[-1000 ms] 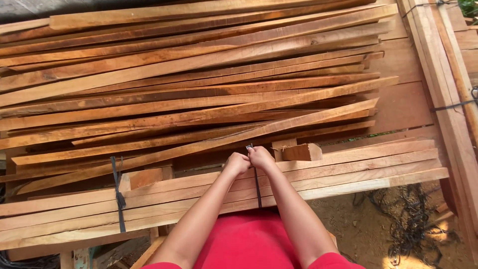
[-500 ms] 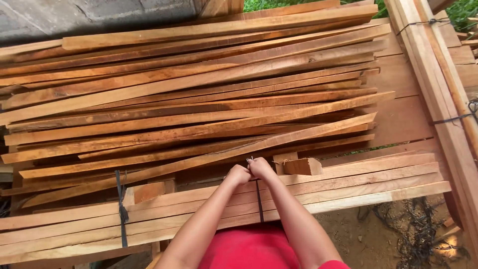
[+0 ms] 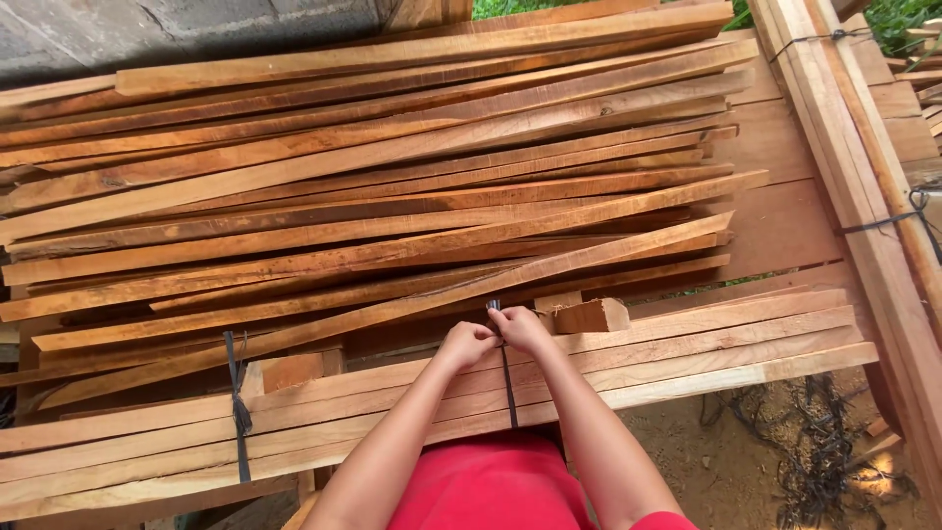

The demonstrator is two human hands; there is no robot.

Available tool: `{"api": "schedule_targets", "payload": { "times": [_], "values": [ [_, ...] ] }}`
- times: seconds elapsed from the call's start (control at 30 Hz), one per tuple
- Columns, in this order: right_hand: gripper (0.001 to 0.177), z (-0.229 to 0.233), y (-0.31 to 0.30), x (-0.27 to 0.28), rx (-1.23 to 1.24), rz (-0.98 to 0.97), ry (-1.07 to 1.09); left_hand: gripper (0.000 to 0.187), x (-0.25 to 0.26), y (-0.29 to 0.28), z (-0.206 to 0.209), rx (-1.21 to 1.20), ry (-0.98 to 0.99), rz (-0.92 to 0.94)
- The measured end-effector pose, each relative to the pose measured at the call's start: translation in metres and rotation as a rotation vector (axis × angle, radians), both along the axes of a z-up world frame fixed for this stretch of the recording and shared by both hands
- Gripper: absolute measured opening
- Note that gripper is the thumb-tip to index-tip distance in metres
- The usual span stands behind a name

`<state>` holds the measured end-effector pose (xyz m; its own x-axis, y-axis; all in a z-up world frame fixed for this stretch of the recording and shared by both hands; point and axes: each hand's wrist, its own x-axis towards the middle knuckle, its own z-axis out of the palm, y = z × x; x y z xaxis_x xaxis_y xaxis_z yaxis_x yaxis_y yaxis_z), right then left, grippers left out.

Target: The person aligns a stack of thin wooden planks on a wooden workbench. They then use a black strap to tie the planks together, wrapping the strap around the stack and securing it with a knot.

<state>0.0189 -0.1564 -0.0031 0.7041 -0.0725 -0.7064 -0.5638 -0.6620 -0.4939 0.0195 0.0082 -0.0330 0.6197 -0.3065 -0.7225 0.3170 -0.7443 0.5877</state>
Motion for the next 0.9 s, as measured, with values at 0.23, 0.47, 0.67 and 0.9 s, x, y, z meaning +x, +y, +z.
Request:
{"api": "schedule_targets", "payload": {
  "times": [0.23,0.47,0.67,0.9],
  "values": [
    [0.065,0.018,0.015,-0.01,-0.139,0.118,0.077,0.028,-0.006,0.004,-0.042,0.049,-0.064,-0.041],
    [0.049,0.012,0.015,-0.054,-0.413,0.098,-0.525,0.035,-0.026,0.055,0.003,0.156,-0.397,-0.094],
    [0.038,0.023,0.028,-0.105,-0.557,0.125,-0.914,0.06,-0.086,0.124,0.004,0.395,-0.839,0.016],
    [0.048,0.028,0.025,-0.118,-0.558,0.193,-0.838,0.075,-0.131,0.148,0.001,0.534,-1.063,-0.078]
  ]
}}
